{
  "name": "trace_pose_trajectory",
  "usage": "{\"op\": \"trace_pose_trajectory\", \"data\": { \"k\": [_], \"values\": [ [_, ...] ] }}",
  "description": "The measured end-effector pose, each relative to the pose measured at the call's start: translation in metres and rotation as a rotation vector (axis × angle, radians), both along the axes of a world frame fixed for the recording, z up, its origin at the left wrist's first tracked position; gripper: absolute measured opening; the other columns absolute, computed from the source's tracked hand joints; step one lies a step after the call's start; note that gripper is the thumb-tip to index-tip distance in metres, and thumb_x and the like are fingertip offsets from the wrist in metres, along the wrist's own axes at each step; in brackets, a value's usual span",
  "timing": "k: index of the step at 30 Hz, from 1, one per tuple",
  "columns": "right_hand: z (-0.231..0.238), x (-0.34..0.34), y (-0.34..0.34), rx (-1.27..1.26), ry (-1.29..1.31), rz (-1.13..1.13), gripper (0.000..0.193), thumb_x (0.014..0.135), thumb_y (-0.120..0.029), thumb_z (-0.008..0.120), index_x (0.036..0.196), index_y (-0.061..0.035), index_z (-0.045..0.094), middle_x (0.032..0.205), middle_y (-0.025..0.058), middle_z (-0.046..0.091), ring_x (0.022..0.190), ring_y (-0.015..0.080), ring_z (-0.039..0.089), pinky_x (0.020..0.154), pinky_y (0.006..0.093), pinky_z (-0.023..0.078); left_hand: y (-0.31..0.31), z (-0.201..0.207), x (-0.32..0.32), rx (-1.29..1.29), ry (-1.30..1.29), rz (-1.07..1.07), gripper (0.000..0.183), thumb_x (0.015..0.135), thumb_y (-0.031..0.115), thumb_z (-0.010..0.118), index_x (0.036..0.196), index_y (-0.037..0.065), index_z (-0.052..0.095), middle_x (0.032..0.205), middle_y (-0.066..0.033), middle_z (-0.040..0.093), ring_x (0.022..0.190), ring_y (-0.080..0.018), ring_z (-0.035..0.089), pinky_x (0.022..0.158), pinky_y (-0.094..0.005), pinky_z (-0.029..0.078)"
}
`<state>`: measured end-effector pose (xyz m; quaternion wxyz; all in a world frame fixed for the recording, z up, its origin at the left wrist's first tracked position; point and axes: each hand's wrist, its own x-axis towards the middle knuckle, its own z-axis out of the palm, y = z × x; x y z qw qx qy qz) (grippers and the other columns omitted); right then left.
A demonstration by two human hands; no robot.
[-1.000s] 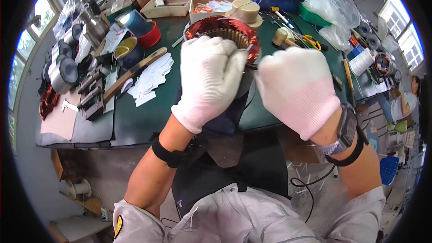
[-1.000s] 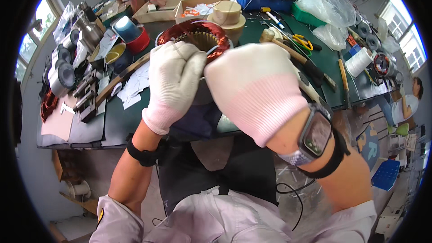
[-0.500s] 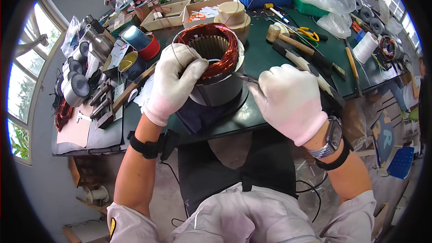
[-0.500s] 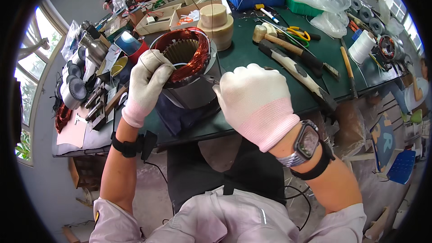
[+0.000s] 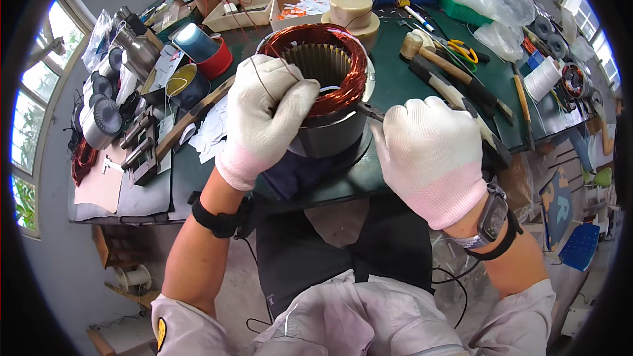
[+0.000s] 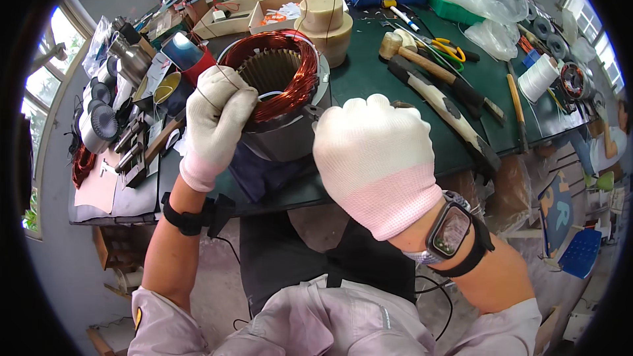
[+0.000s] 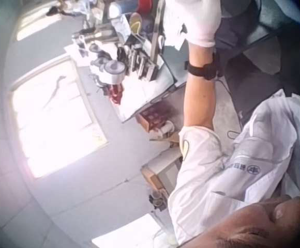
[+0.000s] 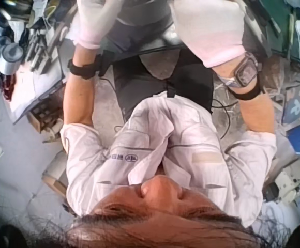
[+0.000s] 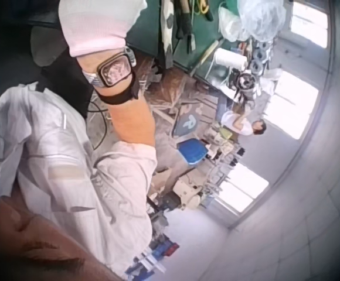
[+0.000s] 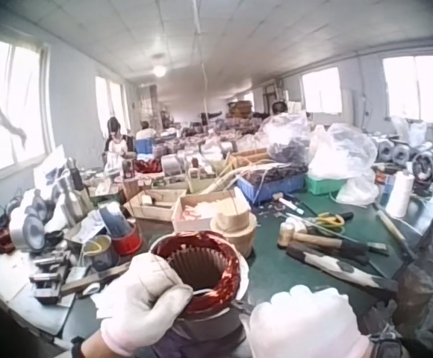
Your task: Manually assembling and hammering components of an electric motor stator/rotor on a cluttered workbench.
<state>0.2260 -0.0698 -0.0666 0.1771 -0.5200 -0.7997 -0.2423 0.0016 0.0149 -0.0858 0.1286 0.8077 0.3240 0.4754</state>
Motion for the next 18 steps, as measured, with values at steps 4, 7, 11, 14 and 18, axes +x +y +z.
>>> {"op": "trace_pose_trajectory", "data": {
  "k": [4,7,11,14,18],
  "values": [
    [0.055,-0.007,0.023,-0.146,-0.13,0.066,0.027,0.089,-0.031,0.075,0.075,-0.0081,0.078,0.071,0.0132,0.072,0.071,0.031,0.075,0.067,0.0412,0.058,0.001,0.001,0.006,0.064,-0.011,0.045,0.017,0.086,0.009,0.075,0.073,0.002,0.065,0.072,-0.0097,0.061,0.073,-0.0301,0.057,0.072,-0.0418,0.042],
    [0.069,-0.01,0.026,-0.228,-0.315,-0.052,0.033,0.093,-0.034,0.072,0.076,-0.0072,0.079,0.071,0.0136,0.072,0.07,0.0312,0.075,0.067,0.0424,0.058,-0.001,0.0,0.004,-0.061,-0.018,0.075,0.019,0.086,0.01,0.076,0.072,0.001,0.067,0.073,-0.0095,0.063,0.075,-0.0286,0.058,0.075,-0.041,0.044],
    [0.05,0.02,0.017,-0.334,-0.106,0.05,0.028,0.096,-0.032,0.069,0.081,-0.0103,0.08,0.079,0.0125,0.076,0.078,0.0305,0.077,0.068,0.042,0.061,0.012,0.003,-0.011,-0.075,-0.023,-0.082,0.02,0.09,0.013,0.079,0.078,-0.001,0.071,0.076,-0.0077,0.066,0.075,-0.0189,0.061,0.073,-0.0355,0.048],
    [0.04,0.032,-0.001,-0.341,-0.01,-0.003,0.035,0.098,-0.037,0.068,0.078,-0.0103,0.077,0.076,0.0126,0.074,0.075,0.0303,0.076,0.068,0.0434,0.059,0.023,0.003,-0.026,-0.353,-0.174,-0.118,0.02,0.095,0.015,0.078,0.087,-0.002,0.071,0.082,-0.0035,0.068,0.077,-0.011,0.06,0.071,-0.0307,0.049],
    [0.018,0.057,-0.021,-0.292,0.24,0.035,0.03,0.094,-0.031,0.073,0.076,-0.0064,0.069,0.077,0.012,0.067,0.081,0.0324,0.07,0.076,0.0448,0.056,0.002,0.021,-0.019,-0.294,-0.268,0.092,0.023,0.096,0.016,0.078,0.106,-0.003,0.068,0.093,-0.005,0.068,0.083,-0.0119,0.061,0.076,-0.0309,0.051]
  ]
}}
